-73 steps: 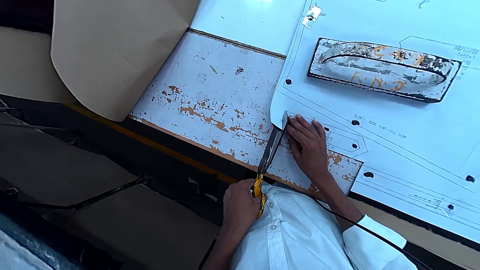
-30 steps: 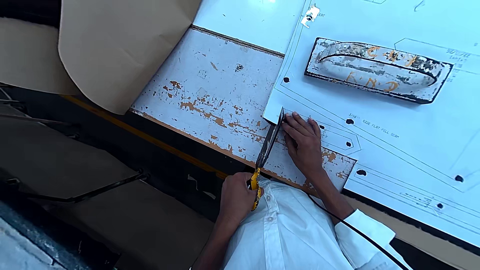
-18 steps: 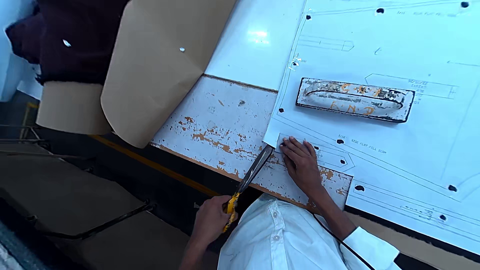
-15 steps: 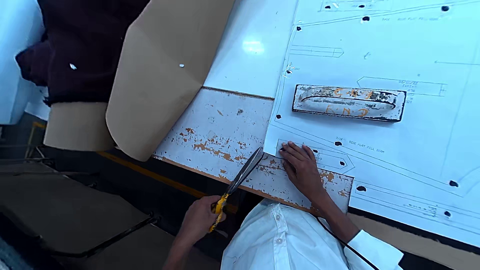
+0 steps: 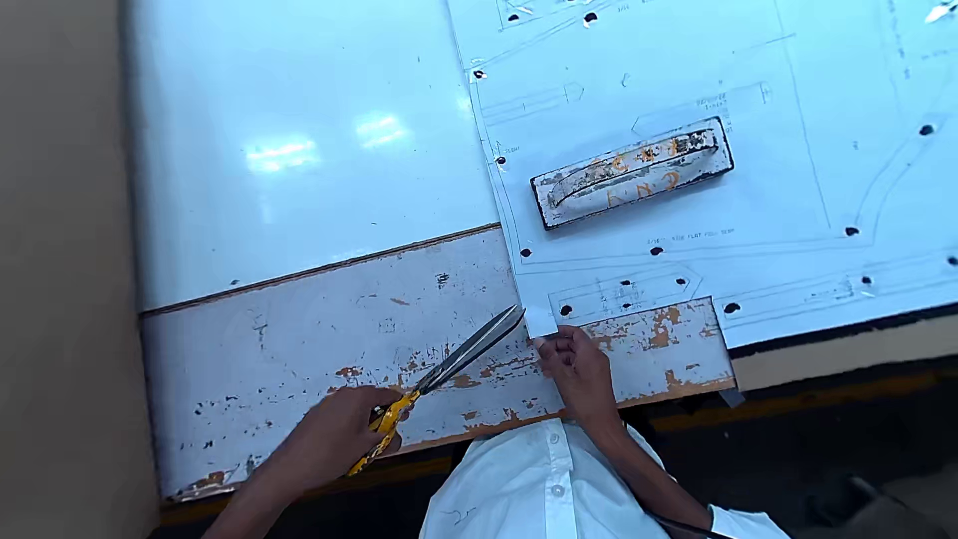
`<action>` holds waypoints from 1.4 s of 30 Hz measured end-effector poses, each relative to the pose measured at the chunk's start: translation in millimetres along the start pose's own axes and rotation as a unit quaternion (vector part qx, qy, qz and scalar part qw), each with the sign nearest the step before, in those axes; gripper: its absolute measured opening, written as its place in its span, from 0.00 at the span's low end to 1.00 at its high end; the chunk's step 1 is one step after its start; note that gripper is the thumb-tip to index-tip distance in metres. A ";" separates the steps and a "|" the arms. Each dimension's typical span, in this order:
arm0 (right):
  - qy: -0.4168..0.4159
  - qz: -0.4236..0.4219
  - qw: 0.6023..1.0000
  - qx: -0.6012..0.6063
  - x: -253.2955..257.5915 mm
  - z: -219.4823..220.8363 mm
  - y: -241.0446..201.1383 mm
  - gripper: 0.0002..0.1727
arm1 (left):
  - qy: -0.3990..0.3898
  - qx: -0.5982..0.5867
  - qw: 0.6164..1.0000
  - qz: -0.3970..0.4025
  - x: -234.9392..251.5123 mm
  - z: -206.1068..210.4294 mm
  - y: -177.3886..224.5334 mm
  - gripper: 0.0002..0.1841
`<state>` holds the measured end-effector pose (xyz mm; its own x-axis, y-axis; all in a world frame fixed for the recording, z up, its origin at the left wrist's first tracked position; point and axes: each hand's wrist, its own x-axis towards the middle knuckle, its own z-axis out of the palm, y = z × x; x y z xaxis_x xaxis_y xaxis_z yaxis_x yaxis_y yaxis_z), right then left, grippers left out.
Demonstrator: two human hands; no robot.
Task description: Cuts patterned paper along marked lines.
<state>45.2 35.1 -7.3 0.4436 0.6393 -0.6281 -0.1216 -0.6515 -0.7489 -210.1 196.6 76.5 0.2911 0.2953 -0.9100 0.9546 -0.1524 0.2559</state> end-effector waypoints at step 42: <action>0.309 0.040 0.807 0.502 8.0 89.7 -12.3 0.18 | -0.089 0.142 0.974 0.152 96.3 -92.3 7.6 0.14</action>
<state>-29.4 84.8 -22.1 0.7192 0.0846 -0.6896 -0.6919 0.1780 -0.6997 -169.0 310.9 21.0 0.5182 0.0305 -0.8547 0.7623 -0.4697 0.4454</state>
